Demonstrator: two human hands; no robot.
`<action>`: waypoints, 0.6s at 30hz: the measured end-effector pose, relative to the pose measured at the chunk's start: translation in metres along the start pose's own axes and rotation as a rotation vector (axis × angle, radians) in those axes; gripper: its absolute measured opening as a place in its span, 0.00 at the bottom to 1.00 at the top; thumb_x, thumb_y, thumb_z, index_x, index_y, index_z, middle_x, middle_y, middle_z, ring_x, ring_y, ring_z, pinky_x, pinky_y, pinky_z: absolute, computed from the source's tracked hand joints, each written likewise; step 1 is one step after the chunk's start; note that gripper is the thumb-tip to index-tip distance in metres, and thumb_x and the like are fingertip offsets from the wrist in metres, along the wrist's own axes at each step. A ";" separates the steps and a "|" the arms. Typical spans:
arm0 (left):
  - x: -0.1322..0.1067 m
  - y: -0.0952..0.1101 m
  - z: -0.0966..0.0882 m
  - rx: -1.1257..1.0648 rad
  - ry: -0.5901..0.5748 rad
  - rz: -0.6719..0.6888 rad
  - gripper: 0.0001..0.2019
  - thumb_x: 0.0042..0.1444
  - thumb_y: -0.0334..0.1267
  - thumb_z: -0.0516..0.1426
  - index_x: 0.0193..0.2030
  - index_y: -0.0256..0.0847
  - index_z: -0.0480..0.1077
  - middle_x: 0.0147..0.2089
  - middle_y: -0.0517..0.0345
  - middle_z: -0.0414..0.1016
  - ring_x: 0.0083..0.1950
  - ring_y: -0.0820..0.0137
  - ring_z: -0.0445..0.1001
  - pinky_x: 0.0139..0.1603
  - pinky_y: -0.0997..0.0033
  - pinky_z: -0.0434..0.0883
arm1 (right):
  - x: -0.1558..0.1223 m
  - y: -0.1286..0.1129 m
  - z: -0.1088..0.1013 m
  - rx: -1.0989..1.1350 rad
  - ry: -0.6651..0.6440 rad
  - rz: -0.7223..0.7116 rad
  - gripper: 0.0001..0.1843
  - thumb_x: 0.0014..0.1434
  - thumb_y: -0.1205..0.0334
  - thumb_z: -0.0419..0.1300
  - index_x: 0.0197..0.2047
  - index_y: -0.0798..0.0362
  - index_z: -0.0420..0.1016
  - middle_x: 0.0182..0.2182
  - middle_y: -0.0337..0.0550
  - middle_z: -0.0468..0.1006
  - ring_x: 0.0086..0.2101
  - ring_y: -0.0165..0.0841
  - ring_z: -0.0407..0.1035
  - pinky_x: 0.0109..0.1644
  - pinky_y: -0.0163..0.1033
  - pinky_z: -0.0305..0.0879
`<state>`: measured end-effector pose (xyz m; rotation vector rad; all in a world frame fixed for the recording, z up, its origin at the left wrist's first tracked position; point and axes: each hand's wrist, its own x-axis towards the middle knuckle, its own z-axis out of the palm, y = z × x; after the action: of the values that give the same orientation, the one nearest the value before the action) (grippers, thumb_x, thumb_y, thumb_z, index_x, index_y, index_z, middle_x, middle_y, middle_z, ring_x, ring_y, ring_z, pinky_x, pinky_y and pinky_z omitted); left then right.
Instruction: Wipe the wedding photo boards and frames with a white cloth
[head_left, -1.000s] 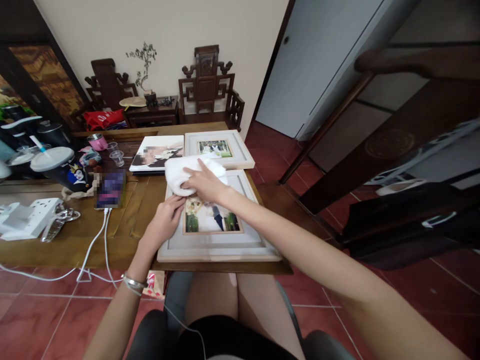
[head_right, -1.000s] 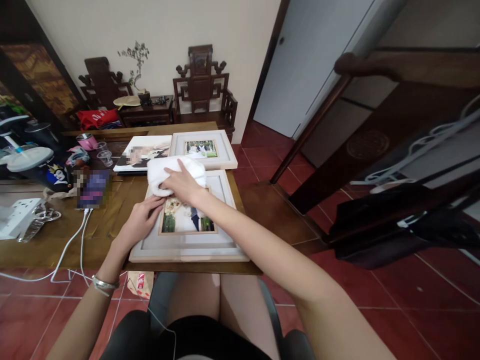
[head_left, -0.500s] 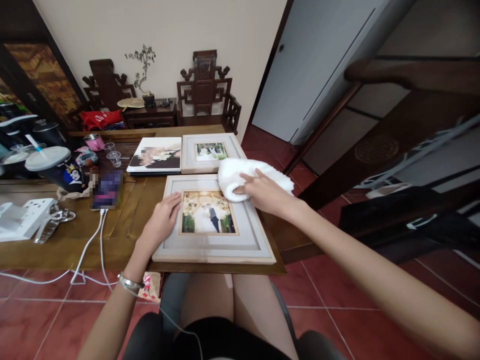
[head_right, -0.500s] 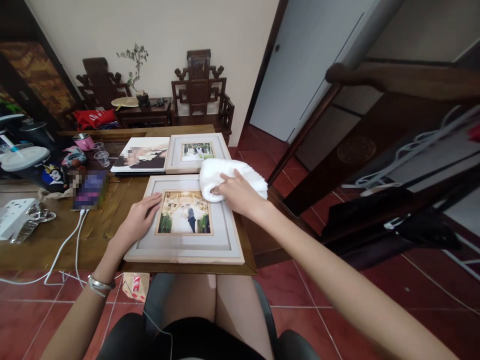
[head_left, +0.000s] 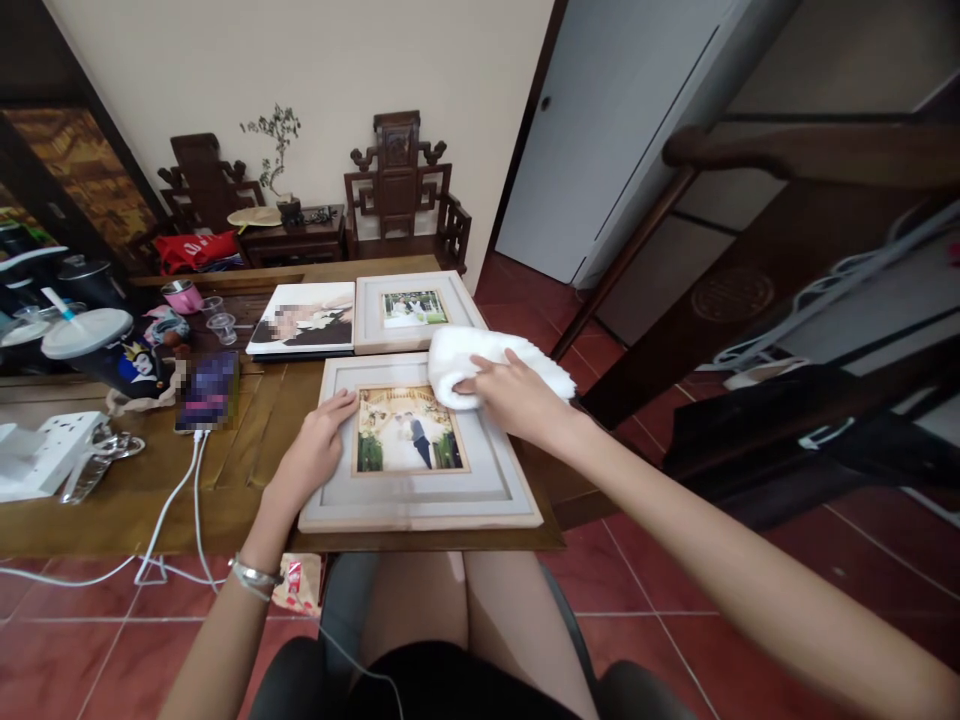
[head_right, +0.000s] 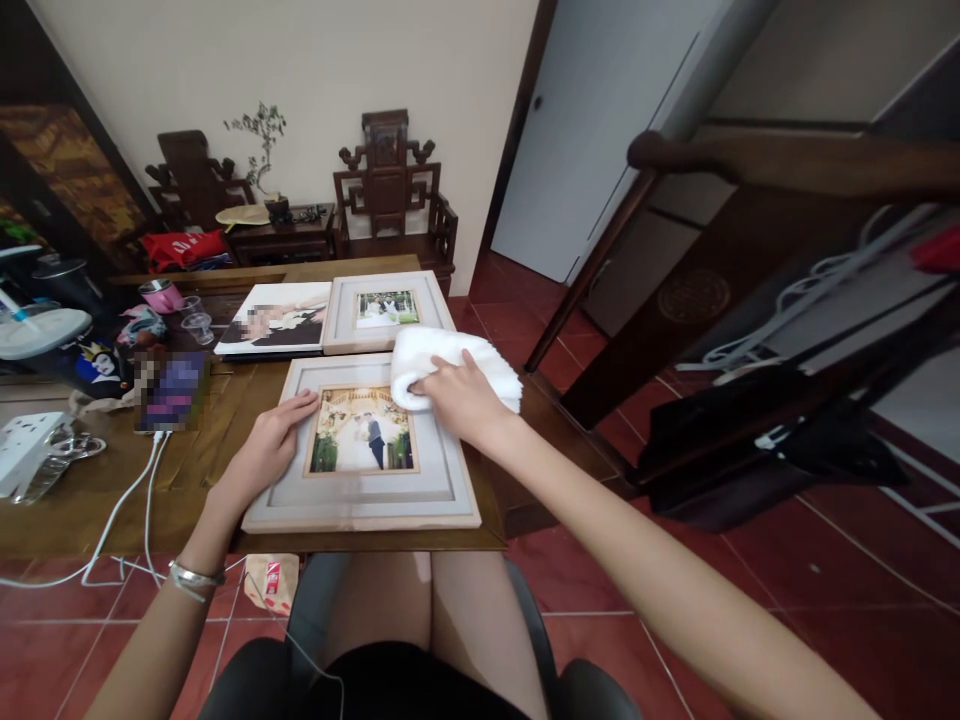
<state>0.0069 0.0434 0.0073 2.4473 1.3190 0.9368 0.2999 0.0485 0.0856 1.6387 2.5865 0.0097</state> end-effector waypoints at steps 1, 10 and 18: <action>0.000 0.000 0.000 0.006 0.002 0.002 0.29 0.51 0.18 0.45 0.58 0.35 0.71 0.61 0.46 0.71 0.66 0.60 0.65 0.68 0.50 0.62 | 0.004 0.001 0.002 -0.020 0.022 -0.007 0.35 0.49 0.85 0.47 0.57 0.55 0.75 0.53 0.57 0.77 0.65 0.44 0.54 0.66 0.59 0.46; 0.004 0.007 -0.003 0.099 -0.011 -0.031 0.27 0.53 0.20 0.45 0.58 0.34 0.70 0.61 0.45 0.71 0.65 0.61 0.66 0.67 0.52 0.64 | -0.073 -0.032 -0.013 0.026 -0.066 -0.187 0.28 0.44 0.83 0.53 0.44 0.54 0.81 0.43 0.54 0.80 0.56 0.47 0.66 0.63 0.54 0.54; 0.006 0.009 -0.006 0.101 -0.018 -0.053 0.23 0.57 0.24 0.46 0.55 0.33 0.73 0.60 0.44 0.72 0.64 0.60 0.68 0.66 0.52 0.64 | -0.067 -0.030 -0.009 0.062 -0.056 -0.087 0.31 0.45 0.82 0.51 0.47 0.51 0.81 0.40 0.53 0.82 0.55 0.46 0.68 0.63 0.55 0.55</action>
<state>0.0121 0.0422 0.0187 2.4750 1.4517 0.8533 0.3012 -0.0247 0.0979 1.5212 2.6379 -0.1214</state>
